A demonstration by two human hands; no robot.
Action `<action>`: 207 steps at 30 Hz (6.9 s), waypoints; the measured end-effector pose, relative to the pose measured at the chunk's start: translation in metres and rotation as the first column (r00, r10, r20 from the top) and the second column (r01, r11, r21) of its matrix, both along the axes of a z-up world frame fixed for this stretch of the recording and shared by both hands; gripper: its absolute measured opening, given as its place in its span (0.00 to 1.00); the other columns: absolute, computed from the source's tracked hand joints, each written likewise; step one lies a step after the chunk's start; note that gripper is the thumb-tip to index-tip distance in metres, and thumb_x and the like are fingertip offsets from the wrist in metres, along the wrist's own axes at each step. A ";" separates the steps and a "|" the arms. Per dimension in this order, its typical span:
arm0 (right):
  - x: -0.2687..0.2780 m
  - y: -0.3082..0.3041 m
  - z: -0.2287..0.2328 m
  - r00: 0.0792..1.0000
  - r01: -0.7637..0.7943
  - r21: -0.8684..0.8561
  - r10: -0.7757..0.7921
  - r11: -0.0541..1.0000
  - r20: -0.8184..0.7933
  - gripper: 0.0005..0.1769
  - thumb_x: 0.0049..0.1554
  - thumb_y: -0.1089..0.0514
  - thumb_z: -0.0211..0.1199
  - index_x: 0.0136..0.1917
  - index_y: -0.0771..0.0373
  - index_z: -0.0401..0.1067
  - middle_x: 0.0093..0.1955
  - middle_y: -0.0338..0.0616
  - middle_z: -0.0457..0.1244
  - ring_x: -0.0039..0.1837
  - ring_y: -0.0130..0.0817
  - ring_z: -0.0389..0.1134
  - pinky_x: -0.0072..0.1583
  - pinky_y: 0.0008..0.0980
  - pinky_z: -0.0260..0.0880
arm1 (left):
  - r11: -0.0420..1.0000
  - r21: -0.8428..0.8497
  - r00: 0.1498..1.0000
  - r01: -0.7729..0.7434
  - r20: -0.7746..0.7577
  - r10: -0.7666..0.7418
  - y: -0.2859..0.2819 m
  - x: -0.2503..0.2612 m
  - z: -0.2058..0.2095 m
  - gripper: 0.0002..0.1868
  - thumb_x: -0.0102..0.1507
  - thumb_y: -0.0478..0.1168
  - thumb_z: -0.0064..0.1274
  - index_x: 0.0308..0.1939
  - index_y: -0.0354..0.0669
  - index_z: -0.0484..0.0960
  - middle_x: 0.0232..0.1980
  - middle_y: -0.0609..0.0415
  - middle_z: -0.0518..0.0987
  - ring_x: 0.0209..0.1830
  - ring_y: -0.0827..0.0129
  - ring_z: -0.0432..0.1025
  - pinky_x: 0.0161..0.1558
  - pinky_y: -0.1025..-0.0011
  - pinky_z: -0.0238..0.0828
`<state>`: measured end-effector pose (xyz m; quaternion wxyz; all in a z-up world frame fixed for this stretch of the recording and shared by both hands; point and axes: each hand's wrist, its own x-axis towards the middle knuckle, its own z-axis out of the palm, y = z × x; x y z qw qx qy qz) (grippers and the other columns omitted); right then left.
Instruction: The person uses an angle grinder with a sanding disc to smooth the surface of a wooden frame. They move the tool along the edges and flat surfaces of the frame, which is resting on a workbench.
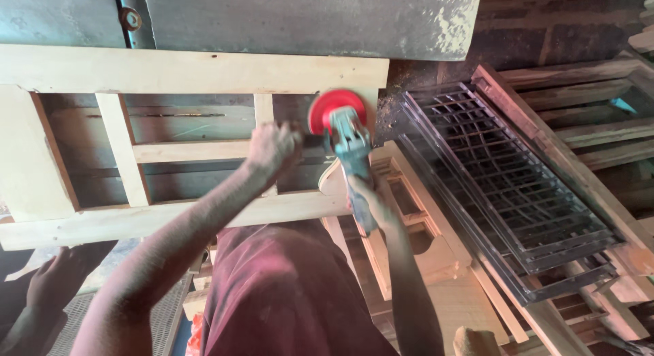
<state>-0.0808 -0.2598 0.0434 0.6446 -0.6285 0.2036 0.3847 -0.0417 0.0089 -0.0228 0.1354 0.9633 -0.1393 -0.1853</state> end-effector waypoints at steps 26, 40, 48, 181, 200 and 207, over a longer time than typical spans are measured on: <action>-0.046 -0.025 -0.006 0.997 0.082 0.031 -0.082 0.996 0.001 0.19 0.59 0.46 0.66 0.50 0.64 0.71 0.35 0.42 0.67 0.35 0.29 0.70 0.38 0.30 0.70 | 0.991 0.022 0.992 0.129 -0.016 -0.128 -0.026 -0.009 0.017 0.08 0.63 0.42 0.48 0.33 0.52 0.82 0.34 0.53 0.82 0.34 0.60 0.79 0.31 0.61 0.75; -0.047 -0.041 -0.006 0.997 0.044 0.027 -0.046 0.999 0.068 0.20 0.58 0.46 0.64 0.54 0.63 0.70 0.35 0.42 0.66 0.35 0.29 0.70 0.39 0.30 0.73 | 0.982 0.054 0.982 0.179 -0.065 -0.175 -0.045 -0.008 0.020 0.11 0.67 0.41 0.45 0.34 0.49 0.82 0.34 0.54 0.83 0.31 0.62 0.79 0.30 0.61 0.76; -0.139 -0.066 -0.005 0.972 0.224 -0.036 -0.226 0.974 -0.068 0.20 0.59 0.52 0.64 0.55 0.71 0.71 0.35 0.42 0.66 0.35 0.30 0.68 0.39 0.31 0.71 | 0.967 -0.039 0.949 0.253 -0.183 -0.256 -0.079 -0.072 0.037 0.07 0.61 0.39 0.50 0.40 0.48 0.84 0.38 0.55 0.84 0.36 0.64 0.81 0.34 0.65 0.78; 0.072 0.115 0.026 0.958 -0.286 -0.133 0.283 0.949 -0.035 0.23 0.54 0.43 0.68 0.49 0.66 0.73 0.34 0.40 0.65 0.33 0.27 0.68 0.36 0.30 0.70 | 0.923 0.030 0.920 -0.383 0.104 0.379 0.109 -0.001 0.036 0.08 0.66 0.37 0.47 0.33 0.42 0.78 0.26 0.49 0.82 0.25 0.59 0.80 0.25 0.63 0.76; 0.080 0.047 0.005 0.987 -0.134 -0.102 0.142 0.986 0.074 0.22 0.57 0.45 0.68 0.52 0.67 0.74 0.36 0.42 0.67 0.36 0.30 0.70 0.39 0.30 0.72 | 0.941 -0.153 0.947 -0.302 0.066 0.315 0.048 0.053 0.021 0.06 0.55 0.36 0.55 0.34 0.49 0.85 0.33 0.53 0.85 0.32 0.61 0.81 0.28 0.62 0.77; 0.091 -0.041 0.010 0.998 0.057 -0.184 -0.055 0.981 0.017 0.21 0.61 0.44 0.62 0.52 0.66 0.72 0.35 0.46 0.67 0.34 0.33 0.69 0.39 0.33 0.71 | 0.993 -0.107 0.986 -0.051 0.150 0.067 -0.059 0.105 0.019 0.06 0.56 0.38 0.59 0.37 0.51 0.83 0.37 0.56 0.83 0.38 0.65 0.80 0.34 0.66 0.76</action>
